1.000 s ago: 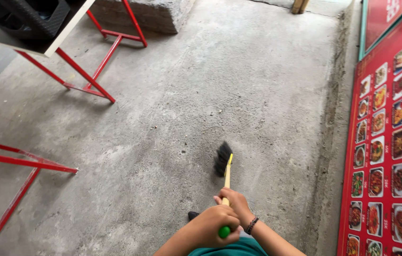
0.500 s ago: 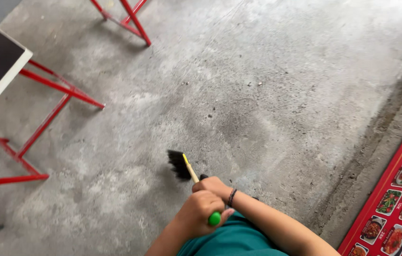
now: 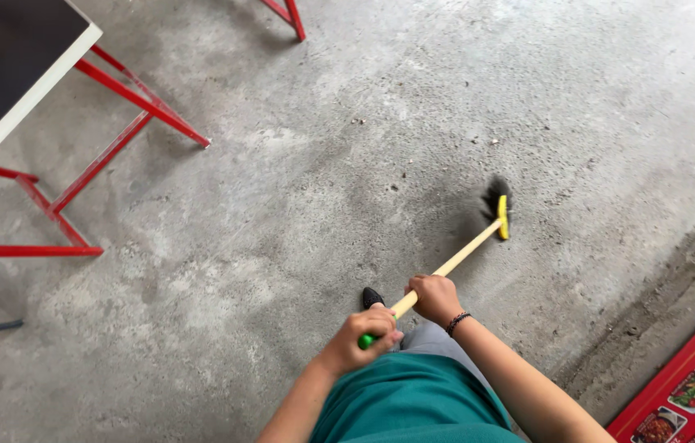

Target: The person sweeps a concrete floor with a broom, moving around tables and chairs. The person sweeps debris toward a corner and along the base of a wall with a menu board.

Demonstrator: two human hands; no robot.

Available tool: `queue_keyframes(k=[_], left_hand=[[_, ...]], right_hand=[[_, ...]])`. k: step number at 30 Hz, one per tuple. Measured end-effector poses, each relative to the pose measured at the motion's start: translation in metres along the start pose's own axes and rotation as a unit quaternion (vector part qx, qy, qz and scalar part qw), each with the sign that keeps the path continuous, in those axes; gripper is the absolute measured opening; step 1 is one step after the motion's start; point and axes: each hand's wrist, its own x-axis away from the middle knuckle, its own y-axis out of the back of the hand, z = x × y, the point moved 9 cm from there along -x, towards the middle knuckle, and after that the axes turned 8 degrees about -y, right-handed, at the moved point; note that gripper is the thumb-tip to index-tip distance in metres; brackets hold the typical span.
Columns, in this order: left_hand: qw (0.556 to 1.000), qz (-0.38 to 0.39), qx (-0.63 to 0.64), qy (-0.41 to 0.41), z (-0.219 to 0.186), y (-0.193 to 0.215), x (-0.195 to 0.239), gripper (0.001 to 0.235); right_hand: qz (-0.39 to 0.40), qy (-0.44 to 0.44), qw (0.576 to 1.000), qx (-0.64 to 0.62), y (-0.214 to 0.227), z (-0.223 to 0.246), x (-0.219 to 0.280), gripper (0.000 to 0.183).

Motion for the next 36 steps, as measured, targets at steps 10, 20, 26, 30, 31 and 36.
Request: queue_keyframes(k=[10,20,26,30,31,36], left_hand=[[0.977,-0.038,-0.142,-0.156,-0.137,0.055,-0.003,0.05],[0.956,-0.074,-0.28,0.034,-0.028,0.037,-0.041,0.03],[0.98,-0.11,-0.166,0.03,0.022,0.033,-0.069,0.027],[0.98,-0.19,-0.055,0.031,0.043,0.041,-0.077,0.017],[0.977,-0.205,-0.029,0.044,0.048,0.045,-0.078,0.016],[0.956,-0.291,-0.031,-0.011,0.014,0.089,-0.075,0.016]], right_hand=[[0.111,0.087,0.98,-0.137,0.038,0.136,-0.025,0.031],[0.281,0.146,0.941,-0.123,-0.067,0.125,-0.074,0.032],[0.234,0.085,0.969,-0.004,-0.062,0.024,-0.113,0.028],[0.167,0.082,0.982,0.038,-0.039,-0.01,-0.134,0.026],[0.156,0.08,0.984,0.042,-0.034,-0.012,-0.139,0.027],[0.094,0.116,0.988,-0.032,0.013,0.029,-0.156,0.005]])
